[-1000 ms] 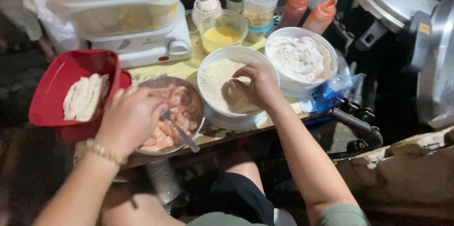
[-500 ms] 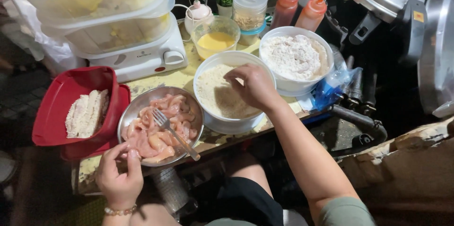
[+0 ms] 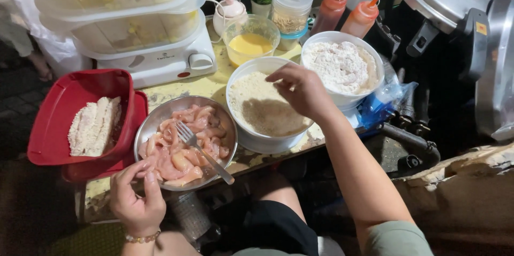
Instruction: Breading raw chicken strips by hand and placing them in a container for cooking.
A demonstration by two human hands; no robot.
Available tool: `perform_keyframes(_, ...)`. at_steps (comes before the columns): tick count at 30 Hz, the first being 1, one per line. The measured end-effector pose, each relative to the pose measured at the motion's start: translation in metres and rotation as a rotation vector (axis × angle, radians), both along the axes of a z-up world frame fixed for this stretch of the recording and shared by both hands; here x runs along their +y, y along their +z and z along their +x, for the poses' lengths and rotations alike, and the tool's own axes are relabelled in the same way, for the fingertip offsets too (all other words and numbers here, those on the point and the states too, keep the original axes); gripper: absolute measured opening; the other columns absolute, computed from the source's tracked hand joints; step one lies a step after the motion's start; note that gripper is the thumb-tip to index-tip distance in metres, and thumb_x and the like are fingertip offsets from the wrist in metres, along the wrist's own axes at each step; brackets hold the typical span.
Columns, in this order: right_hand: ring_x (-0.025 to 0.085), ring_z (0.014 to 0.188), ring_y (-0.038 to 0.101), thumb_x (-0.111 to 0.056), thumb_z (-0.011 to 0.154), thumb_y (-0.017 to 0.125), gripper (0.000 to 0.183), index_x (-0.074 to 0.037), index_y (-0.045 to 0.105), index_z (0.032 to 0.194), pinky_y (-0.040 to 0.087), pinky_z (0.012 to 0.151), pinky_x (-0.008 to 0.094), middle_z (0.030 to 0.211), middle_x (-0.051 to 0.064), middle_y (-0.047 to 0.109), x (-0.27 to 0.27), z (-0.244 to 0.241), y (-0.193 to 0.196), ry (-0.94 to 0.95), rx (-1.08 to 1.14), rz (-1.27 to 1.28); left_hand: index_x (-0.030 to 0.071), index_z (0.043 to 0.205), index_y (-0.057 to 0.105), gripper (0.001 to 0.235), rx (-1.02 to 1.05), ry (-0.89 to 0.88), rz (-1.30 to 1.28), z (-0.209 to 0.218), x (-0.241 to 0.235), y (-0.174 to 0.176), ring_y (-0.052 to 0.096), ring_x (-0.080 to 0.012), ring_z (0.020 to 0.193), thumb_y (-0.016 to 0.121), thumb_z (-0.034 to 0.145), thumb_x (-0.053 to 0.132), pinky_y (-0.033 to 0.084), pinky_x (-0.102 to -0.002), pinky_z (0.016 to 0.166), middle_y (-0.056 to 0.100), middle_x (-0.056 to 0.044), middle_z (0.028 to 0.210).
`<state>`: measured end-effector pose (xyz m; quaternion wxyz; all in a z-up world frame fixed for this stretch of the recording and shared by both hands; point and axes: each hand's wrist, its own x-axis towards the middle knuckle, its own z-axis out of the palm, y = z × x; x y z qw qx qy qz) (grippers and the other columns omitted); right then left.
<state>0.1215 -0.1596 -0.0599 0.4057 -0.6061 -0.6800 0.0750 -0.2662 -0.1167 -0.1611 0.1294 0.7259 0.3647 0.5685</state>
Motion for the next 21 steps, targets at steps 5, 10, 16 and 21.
perform_keyframes(5,0.024,0.108,0.068,-0.002,0.087,0.077,0.035,-0.008,0.073,0.122,0.058,0.088,0.033,0.126,0.013,0.072,-0.002,0.015,0.0,0.013,-0.128,0.104,-0.001,0.13,0.062,0.035,0.192,-0.03,0.168,0.003,0.005,0.015,0.07,-0.027,0.108,0.063,0.097,0.01,0.043,-0.039,0.1,0.071,-0.014,0.127)
perform_keyframes(10,0.025,0.105,0.074,-0.01,0.09,0.076,0.038,-0.01,0.071,0.127,0.058,0.088,0.036,0.119,0.011,0.075,0.001,0.126,0.0,-0.448,-0.075,-0.042,0.0,0.137,0.058,0.04,0.168,-0.041,0.175,0.004,0.007,0.012,0.064,-0.0273,0.121,0.064,0.1,0.015,0.041,-0.039,0.11,0.068,-0.013,0.136)
perform_keyframes(16,0.039,0.106,0.066,-0.031,0.056,0.094,0.086,-0.012,0.064,0.134,0.053,0.092,0.046,0.113,0.021,0.07,0.02,0.21,-0.039,-0.546,-0.471,-0.45,0.001,0.133,0.059,0.045,0.161,0.017,0.18,0.002,0.009,0.01,0.063,-0.0266,0.119,0.069,0.092,0.019,0.039,-0.042,0.106,0.067,-0.012,0.133)
perform_keyframes(21,0.04,0.106,0.067,-0.035,0.059,0.084,0.079,-0.014,0.067,0.133,0.054,0.092,0.047,0.117,0.024,0.069,0.01,0.207,-0.049,-0.69,-0.557,-0.496,0.003,0.131,0.06,0.045,0.159,0.004,0.162,0.003,0.01,0.01,0.063,-0.0273,0.117,0.07,0.091,0.019,0.039,-0.042,0.106,0.067,-0.012,0.131)
